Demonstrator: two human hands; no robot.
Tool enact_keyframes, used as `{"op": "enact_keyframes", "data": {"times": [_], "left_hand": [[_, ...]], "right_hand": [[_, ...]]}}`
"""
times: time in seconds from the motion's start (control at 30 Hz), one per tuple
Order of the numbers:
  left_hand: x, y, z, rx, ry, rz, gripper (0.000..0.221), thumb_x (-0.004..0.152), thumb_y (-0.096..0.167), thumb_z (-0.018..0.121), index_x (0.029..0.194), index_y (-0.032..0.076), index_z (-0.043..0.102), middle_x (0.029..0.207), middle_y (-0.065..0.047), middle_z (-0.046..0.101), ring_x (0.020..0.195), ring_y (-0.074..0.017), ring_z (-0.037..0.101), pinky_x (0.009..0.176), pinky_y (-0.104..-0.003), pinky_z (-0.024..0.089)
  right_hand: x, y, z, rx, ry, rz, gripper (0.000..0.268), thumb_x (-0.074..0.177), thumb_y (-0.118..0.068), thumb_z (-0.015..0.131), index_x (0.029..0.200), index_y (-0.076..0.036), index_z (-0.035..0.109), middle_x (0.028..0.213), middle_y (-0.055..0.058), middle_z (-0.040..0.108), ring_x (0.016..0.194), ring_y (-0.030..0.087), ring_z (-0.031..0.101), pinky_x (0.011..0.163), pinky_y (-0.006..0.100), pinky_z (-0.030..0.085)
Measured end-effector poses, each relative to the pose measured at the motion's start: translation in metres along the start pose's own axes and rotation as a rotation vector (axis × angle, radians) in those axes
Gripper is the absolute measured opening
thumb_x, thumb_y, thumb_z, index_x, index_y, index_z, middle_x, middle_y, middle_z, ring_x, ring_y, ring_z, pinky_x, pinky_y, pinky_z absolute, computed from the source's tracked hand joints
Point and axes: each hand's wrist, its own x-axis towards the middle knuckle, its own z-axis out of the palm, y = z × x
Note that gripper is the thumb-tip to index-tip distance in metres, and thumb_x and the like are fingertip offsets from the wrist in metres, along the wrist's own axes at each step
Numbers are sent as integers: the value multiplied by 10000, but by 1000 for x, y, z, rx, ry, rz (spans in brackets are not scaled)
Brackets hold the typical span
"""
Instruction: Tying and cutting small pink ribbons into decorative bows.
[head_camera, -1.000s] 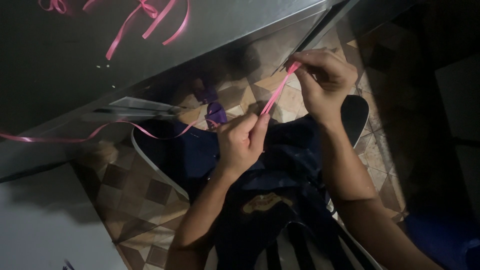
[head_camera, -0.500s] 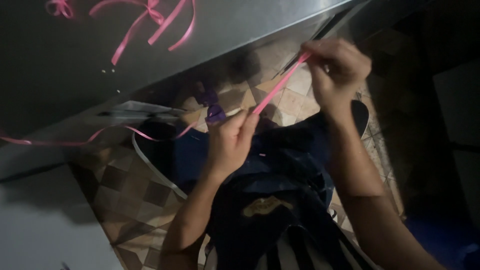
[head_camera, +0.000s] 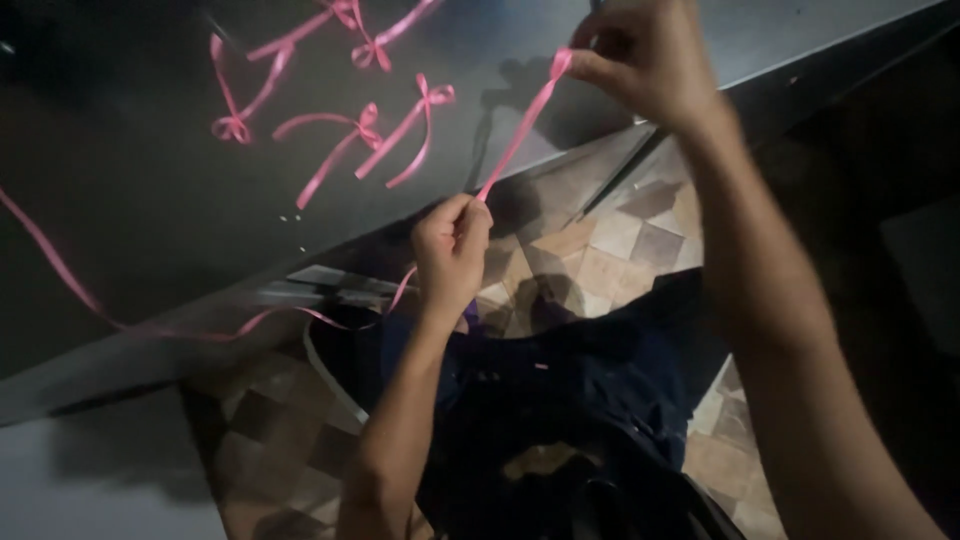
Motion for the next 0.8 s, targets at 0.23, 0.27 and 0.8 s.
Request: {"op": "enact_keyframes", "data": {"times": [0.23, 0.27, 0.8], "left_hand": [[4, -19, 6, -156, 160, -113, 244, 1007, 64, 573, 770, 12, 603, 620, 56, 489, 553, -15, 444, 506, -216, 334], [4, -19, 7, -157, 170, -124, 270, 1020, 67, 571, 756, 15, 591, 623, 57, 484, 553, -15, 439, 504, -215, 331], [-6, -24, -4, -485, 75, -265, 238, 1019, 90, 558, 794, 27, 605, 604, 15, 510, 466, -51, 432, 423, -218, 306]], "right_hand": [[24, 22, -40, -503, -324, 223, 347, 936, -295, 832, 1167, -58, 728, 964, 153, 741, 776, 260, 737, 661, 374, 594], [21, 17, -40, -629, -331, 78, 368, 914, -343, 874, 1111, -54, 759, 924, 158, 756, 768, 274, 733, 701, 388, 589], [-39, -1, -72, -809, -446, 274, 677, 927, -103, 788, 1535, -33, 499, 1007, 238, 742, 819, 325, 743, 729, 398, 609]]}}
